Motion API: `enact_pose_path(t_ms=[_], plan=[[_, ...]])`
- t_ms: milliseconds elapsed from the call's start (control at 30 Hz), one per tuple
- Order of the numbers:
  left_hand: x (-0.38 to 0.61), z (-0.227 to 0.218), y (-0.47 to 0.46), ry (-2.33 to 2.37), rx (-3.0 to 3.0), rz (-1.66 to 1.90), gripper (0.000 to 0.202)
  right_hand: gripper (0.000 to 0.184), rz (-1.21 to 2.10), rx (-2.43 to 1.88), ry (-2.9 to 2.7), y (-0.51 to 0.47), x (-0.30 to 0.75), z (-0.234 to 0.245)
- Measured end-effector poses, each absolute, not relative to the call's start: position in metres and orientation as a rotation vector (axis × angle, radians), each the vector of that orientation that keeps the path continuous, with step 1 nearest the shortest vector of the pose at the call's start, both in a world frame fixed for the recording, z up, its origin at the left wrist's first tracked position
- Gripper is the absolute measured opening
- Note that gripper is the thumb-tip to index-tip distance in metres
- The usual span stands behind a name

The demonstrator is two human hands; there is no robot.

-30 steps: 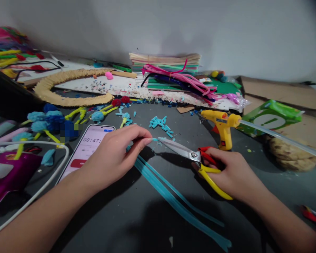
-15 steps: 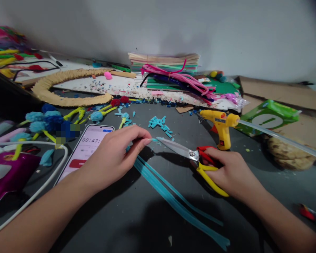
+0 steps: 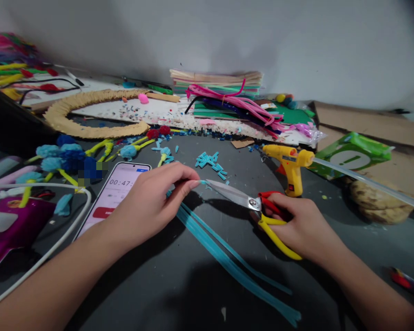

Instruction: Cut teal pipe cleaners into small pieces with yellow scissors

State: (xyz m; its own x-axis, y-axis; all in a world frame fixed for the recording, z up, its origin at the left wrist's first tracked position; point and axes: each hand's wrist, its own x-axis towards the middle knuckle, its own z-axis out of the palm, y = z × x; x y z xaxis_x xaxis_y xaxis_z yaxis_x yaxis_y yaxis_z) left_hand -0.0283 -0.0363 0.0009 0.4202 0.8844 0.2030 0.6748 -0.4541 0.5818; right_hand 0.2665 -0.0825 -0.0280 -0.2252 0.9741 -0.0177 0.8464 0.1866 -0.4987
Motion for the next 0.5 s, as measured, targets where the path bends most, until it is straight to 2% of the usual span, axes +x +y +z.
enact_pose_path(t_ms=[500], plan=[[-0.028,-0.0004,-0.0366,1.306,2.28,0.701,0.02,0.009,0.652,-1.764,-2.132,-0.0819,0.2643,-0.0224]])
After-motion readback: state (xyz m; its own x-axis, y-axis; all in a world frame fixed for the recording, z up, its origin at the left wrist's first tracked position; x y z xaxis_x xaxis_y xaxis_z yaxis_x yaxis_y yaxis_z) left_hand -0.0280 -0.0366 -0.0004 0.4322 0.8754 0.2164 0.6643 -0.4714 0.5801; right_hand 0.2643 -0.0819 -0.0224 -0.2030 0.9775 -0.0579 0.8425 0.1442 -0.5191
